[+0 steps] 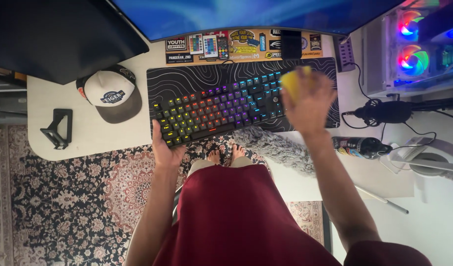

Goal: The person cleans a home office desk by first dusting the surface and equipment with a duster, then wiping the keyboard and desk mat with a yellow cloth. The person also moves a water bottle and a cap during the cleaning process.

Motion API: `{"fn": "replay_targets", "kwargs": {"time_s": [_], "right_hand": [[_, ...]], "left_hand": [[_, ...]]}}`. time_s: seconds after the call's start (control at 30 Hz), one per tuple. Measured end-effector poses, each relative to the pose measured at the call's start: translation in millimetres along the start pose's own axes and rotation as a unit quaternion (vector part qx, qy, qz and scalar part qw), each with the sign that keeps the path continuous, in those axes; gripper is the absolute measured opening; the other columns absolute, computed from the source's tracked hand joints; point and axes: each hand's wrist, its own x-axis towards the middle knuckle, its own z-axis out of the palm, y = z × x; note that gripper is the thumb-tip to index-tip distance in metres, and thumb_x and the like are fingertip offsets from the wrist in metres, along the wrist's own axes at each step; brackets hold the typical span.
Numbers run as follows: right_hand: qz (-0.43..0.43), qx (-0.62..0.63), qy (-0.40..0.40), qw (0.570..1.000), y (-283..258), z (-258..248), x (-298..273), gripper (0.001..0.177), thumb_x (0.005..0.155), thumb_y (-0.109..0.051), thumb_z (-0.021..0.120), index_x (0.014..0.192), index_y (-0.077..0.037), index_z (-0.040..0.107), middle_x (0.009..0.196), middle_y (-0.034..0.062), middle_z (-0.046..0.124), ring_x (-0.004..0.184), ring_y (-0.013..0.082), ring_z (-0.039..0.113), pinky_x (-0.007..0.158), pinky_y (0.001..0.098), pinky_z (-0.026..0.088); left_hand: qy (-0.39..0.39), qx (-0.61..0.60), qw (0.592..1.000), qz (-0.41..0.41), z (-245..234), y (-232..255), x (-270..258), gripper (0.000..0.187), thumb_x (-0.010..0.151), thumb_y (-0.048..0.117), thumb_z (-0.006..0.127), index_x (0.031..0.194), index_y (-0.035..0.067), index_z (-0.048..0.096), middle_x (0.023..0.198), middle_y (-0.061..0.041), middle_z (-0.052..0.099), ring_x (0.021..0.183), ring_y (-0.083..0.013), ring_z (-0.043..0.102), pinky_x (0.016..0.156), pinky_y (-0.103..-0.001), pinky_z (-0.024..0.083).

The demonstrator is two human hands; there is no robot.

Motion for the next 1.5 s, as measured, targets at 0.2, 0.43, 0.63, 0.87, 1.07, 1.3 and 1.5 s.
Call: {"fn": "replay_targets", "kwargs": {"time_s": [0.2,0.43,0.63,0.87,1.07,1.3,1.5], "right_hand": [[0.102,0.073,-0.01,0.992,89,9,-23,0.053,0.107,-0.032,0.068,0.15,-0.004,0.056,0.121,0.0189,0.06,0.123,0.0378,0.05,0.099,0.0574,0.044],[0.425,0.684,-0.118,0.581,122,49,-24,0.043,0.097,-0.039,0.062,0.128,-0.01,0.059,0.105,0.0063,0.067,0.092,0.0264,0.064,0.076,0.049,0.051],[0.42,0.736,-0.204,0.49,116,63,-32,0.047,0.104,-0.051,0.061,0.129,-0.012,0.056,0.114,0.0043,0.065,0.099,0.0233,0.066,0.078,0.0483,0.053],[0.459,0.743,-0.229,0.43,140,85,-61,0.047,0.102,-0.043,0.06,0.135,-0.009,0.061,0.124,0.0052,0.069,0.113,0.0226,0.068,0.1,0.0439,0.053],[0.507,0.723,-0.213,0.419,146,121,-88,0.043,0.102,-0.045,0.062,0.128,-0.011,0.063,0.116,0.0054,0.069,0.106,0.0244,0.067,0.093,0.0484,0.054],[0.561,0.685,-0.2,0.419,136,164,-108,0.044,0.098,-0.048,0.062,0.125,-0.013,0.066,0.113,0.0038,0.07,0.102,0.0222,0.069,0.088,0.048,0.056],[0.559,0.687,-0.17,0.432,137,191,-110,0.039,0.103,-0.046,0.062,0.121,-0.012,0.066,0.109,0.003,0.068,0.101,0.0223,0.067,0.086,0.0482,0.057]], "left_hand": [[0.0,-0.002,1.0,-0.002,-1,8,1,0.058,0.108,0.051,0.045,0.147,0.008,0.051,0.143,-0.01,0.061,0.129,-0.0289,0.062,0.109,-0.052,0.052],[-0.019,0.014,1.0,-0.007,-10,17,23,0.059,0.11,0.051,0.043,0.147,0.007,0.052,0.144,-0.011,0.061,0.131,-0.0287,0.061,0.113,-0.051,0.05],[-0.019,0.031,0.999,-0.016,-13,7,50,0.06,0.107,0.05,0.048,0.147,0.006,0.052,0.143,-0.01,0.061,0.132,-0.0268,0.061,0.115,-0.048,0.05],[0.005,-0.006,0.998,-0.067,-41,-19,70,0.058,0.104,0.048,0.055,0.14,0.003,0.057,0.135,-0.011,0.066,0.123,-0.0266,0.065,0.108,-0.045,0.053],[0.011,-0.019,0.995,-0.101,-93,-43,95,0.052,0.108,0.048,0.057,0.136,0.004,0.062,0.129,-0.008,0.069,0.116,-0.025,0.067,0.097,-0.042,0.055],[0.036,-0.01,0.992,-0.118,-113,-52,100,0.055,0.104,0.05,0.056,0.134,0.004,0.062,0.129,-0.01,0.069,0.116,-0.0262,0.067,0.099,-0.044,0.056],[0.093,-0.009,0.989,-0.118,-126,-57,117,0.055,0.102,0.05,0.057,0.133,0.005,0.061,0.128,-0.009,0.068,0.117,-0.026,0.067,0.099,-0.044,0.057]]}}
